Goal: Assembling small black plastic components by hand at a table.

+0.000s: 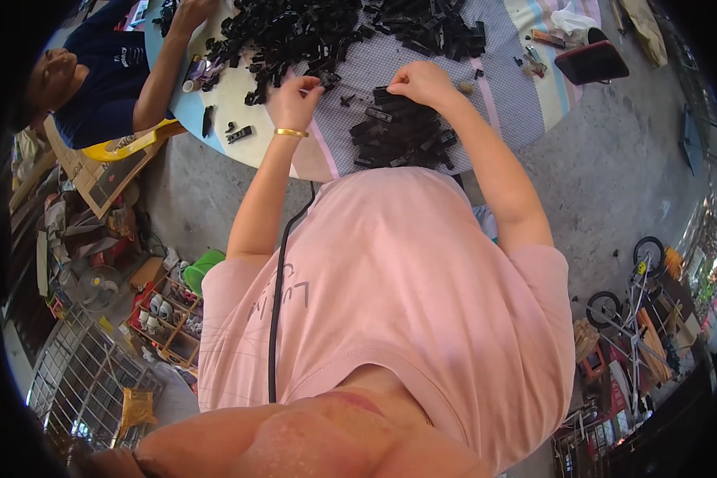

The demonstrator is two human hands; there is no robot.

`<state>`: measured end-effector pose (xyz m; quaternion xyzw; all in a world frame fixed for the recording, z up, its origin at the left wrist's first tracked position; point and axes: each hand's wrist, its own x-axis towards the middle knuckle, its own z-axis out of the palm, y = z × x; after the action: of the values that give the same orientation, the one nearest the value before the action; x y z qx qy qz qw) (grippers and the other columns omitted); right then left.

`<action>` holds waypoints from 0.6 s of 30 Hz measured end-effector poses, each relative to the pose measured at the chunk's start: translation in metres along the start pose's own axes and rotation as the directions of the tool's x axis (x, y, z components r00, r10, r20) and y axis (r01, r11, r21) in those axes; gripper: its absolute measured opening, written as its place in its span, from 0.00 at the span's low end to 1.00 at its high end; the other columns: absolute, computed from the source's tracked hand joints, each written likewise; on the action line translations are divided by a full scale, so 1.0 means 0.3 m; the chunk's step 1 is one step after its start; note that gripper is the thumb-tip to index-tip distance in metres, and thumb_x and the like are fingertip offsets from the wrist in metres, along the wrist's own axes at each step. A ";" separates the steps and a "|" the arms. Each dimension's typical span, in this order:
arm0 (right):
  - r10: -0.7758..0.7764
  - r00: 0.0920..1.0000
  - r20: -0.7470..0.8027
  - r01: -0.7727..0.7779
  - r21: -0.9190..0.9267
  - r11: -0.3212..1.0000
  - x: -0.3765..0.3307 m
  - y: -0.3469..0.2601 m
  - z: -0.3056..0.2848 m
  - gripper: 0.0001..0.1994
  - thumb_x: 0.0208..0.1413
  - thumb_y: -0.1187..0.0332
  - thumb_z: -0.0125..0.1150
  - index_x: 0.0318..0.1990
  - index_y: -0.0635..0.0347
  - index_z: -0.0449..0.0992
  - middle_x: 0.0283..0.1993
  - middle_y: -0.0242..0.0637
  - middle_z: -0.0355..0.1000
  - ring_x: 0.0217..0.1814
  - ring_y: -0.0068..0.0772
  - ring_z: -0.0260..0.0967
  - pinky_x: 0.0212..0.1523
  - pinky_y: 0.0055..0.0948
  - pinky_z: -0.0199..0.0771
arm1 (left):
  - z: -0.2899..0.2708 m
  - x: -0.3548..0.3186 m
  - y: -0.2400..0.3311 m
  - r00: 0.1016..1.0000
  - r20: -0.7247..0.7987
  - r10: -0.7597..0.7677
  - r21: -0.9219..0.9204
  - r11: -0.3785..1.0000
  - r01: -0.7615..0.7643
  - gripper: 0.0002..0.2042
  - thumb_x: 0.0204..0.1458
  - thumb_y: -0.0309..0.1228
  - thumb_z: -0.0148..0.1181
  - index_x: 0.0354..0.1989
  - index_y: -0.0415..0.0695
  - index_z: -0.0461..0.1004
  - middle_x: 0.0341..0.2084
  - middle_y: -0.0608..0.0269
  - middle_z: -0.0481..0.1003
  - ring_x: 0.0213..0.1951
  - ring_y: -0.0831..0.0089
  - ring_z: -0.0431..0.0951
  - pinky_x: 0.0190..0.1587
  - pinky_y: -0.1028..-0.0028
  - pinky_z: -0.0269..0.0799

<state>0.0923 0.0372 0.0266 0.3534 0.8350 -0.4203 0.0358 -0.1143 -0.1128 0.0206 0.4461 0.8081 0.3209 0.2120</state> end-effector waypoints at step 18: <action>-0.020 0.917 -0.399 0.065 0.101 0.993 -0.002 0.032 0.027 0.11 0.47 0.66 0.58 0.37 0.60 0.73 0.34 0.36 0.71 0.33 0.30 0.70 0.31 0.24 0.69 | 0.189 0.086 0.198 0.947 0.211 -0.242 -0.454 0.834 0.314 0.07 0.47 0.22 0.53 0.35 0.36 0.72 0.23 0.61 0.74 0.21 0.77 0.75 0.21 0.79 0.70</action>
<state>0.0967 0.0348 0.0151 0.4147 0.8074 -0.3866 -0.1633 -0.0572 -0.0484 0.0211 0.2786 0.7415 0.4442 0.4186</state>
